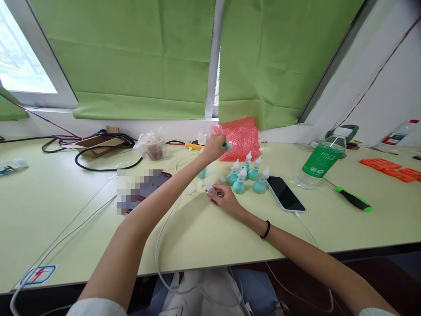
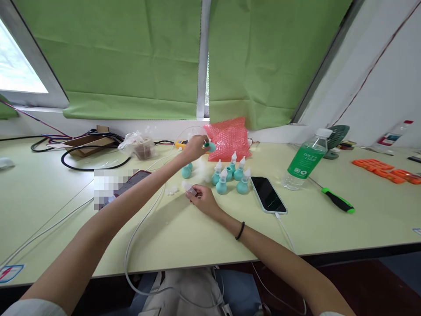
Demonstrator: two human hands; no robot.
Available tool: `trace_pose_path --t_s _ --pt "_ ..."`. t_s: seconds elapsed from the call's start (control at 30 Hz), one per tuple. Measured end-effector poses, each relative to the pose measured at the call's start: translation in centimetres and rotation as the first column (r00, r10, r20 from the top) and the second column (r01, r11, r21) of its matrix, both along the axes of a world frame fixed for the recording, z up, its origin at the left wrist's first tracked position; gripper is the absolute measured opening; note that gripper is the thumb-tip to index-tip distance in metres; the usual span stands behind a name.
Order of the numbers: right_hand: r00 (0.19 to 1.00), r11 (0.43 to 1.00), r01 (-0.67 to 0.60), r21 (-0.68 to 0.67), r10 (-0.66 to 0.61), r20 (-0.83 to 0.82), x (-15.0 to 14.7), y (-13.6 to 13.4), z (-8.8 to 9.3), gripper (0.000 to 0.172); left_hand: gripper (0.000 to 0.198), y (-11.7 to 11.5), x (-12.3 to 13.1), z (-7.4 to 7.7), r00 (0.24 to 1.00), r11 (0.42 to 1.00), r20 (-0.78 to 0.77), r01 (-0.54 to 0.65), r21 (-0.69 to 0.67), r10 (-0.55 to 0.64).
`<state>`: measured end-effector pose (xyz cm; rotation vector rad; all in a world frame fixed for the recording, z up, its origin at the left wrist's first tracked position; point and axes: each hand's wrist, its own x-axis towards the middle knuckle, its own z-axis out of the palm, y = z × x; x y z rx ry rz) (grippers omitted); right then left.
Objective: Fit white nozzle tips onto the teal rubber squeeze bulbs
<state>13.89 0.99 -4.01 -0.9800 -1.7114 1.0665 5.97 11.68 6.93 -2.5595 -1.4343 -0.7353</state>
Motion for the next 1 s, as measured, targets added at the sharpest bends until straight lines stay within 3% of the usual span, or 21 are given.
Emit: trace_pose_path --t_s 0.03,0.07,0.13,0.2,0.27,0.37,0.47,0.53,0.73,0.87,1.0 --pt "1.000 1.000 -0.007 0.003 0.007 0.003 0.0 -0.1 0.1 0.023 0.023 -0.7 -1.0 0.8 0.998 0.999 0.061 -0.006 0.046 0.003" --pt "1.000 1.000 -0.010 0.002 0.010 0.001 0.0 -0.2 0.2 0.024 0.022 -1.5 -2.1 1.4 0.974 0.994 0.224 0.013 0.111 -0.038" --pt "1.000 1.000 -0.005 -0.001 0.005 -0.018 -0.1 -0.4 0.4 0.025 0.019 -3.6 -4.2 1.8 0.874 0.990 0.474 0.047 0.133 -0.105" --pt "0.998 1.000 0.015 -0.002 -0.015 -0.055 -0.1 -0.6 0.6 0.025 0.020 -5.8 -6.2 0.8 0.788 0.994 0.606 0.089 0.067 -0.112" --pt "0.994 0.999 0.035 0.000 -0.034 -0.105 -0.1 -0.8 0.8 0.026 0.019 -7.9 -7.7 -1.1 0.736 0.996 0.675 0.087 -0.016 -0.053" --pt "0.983 1.000 0.029 -0.006 -0.030 -0.184 -0.1 -1.0 0.9 0.032 0.023 -10.5 -9.0 -4.4 0.784 0.990 0.618 0.029 -0.138 0.063" --pt "0.976 0.999 -0.021 -0.031 0.014 -0.217 0.0 -1.1 0.8 0.030 0.026 -12.3 -9.3 -6.9 0.881 0.986 0.473 0.053 -0.156 0.028" --pt "0.977 0.996 -0.074 -0.042 0.064 -0.205 0.0 -1.1 0.7 0.028 0.035 -13.1 -9.3 -7.8 0.897 0.982 0.443 0.090 -0.167 -0.007" --pt "0.994 0.997 -0.083 -0.010 0.082 -0.074 0.1 -1.1 0.8 0.028 0.009 -13.4 -9.6 -8.2 0.912 0.979 0.410 0.097 -0.178 -0.016" --pt "0.988 0.986 -0.147 0.082 0.141 0.069 0.4 -1.4 1.3 0.029 0.010 -13.3 -9.7 -8.3 0.892 0.945 0.443 0.216 -0.246 -0.089" --pt "0.965 0.967 -0.206 0.152 0.175 0.193 0.7 -1.5 1.7 0.027 0.013 -13.2 -9.8 -8.6 0.895 0.907 0.437 0.254 -0.336 -0.089"
